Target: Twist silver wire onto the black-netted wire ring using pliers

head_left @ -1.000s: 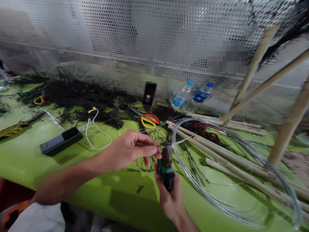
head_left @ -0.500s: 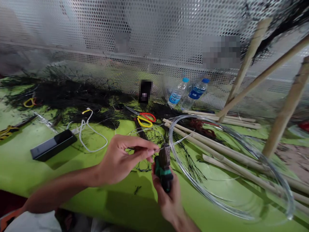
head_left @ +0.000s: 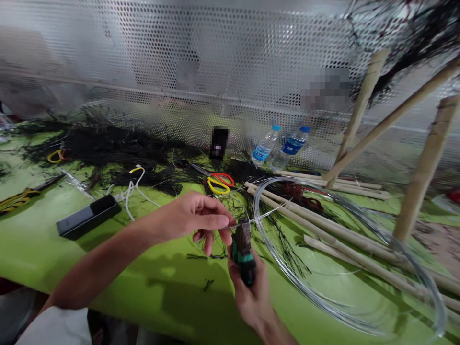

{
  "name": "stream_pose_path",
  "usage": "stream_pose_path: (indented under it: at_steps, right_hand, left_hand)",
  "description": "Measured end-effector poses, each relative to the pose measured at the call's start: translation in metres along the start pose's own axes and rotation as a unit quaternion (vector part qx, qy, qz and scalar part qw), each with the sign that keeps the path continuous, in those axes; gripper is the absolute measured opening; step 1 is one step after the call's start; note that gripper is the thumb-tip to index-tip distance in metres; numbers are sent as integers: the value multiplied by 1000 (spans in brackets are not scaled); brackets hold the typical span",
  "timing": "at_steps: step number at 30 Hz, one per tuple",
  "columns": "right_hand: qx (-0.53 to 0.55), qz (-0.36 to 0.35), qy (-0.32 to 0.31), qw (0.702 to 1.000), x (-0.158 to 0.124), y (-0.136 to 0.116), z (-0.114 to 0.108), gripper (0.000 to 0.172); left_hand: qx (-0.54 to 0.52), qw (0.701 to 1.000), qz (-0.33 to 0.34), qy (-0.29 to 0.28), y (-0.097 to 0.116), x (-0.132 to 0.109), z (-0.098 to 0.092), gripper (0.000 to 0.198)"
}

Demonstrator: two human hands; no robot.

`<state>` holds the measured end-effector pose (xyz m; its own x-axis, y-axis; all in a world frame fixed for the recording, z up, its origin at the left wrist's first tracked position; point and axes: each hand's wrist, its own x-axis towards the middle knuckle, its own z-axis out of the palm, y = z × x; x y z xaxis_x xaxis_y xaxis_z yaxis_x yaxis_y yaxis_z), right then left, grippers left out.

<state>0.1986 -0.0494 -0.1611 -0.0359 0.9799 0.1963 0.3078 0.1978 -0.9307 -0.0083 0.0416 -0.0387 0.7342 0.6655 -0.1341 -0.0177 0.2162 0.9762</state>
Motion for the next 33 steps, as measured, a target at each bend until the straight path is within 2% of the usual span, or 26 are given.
stream_pose_path:
  at_steps: [5, 12, 15, 19, 21, 24, 27, 30, 33]
  right_hand:
    - [-5, -21, -4, 1000, -1, 1, 1, 6]
    - [-22, -26, -20, 999, -6, 7, 1, 8]
    - [-24, -26, -6, 999, -8, 10, 1, 11]
    - [-21, -1, 21, 1000, -10, 19, 0, 17]
    - [-26, 8, 24, 999, -11, 23, 0, 18]
    - [-20, 2, 2, 1000, -10, 24, -2, 18]
    - [-12, -8, -1, 1000, -10, 21, -3, 15]
    - [-23, -20, 0, 1000, -11, 19, -3, 13]
    - [-40, -25, -1, 999, -11, 20, -2, 17]
  left_hand:
    - [-39, 995, -48, -79, -3, 7, -9, 39]
    - [-15, 995, -40, -90, -5, 6, -12, 31]
    - [69, 996, 30, -57, -1, 1, -10, 25]
    - [226, 966, 123, 11, 5, -4, -6, 22]
    - [253, 956, 142, 33, 6, -5, -2, 23]
    - [244, 957, 150, 51, 6, -7, 6, 25]
    - [211, 968, 123, 56, 4, -9, 9, 23]
    - [93, 994, 50, -18, 4, -6, 3, 34]
    - [6, 997, -26, -72, 1, 1, -9, 47]
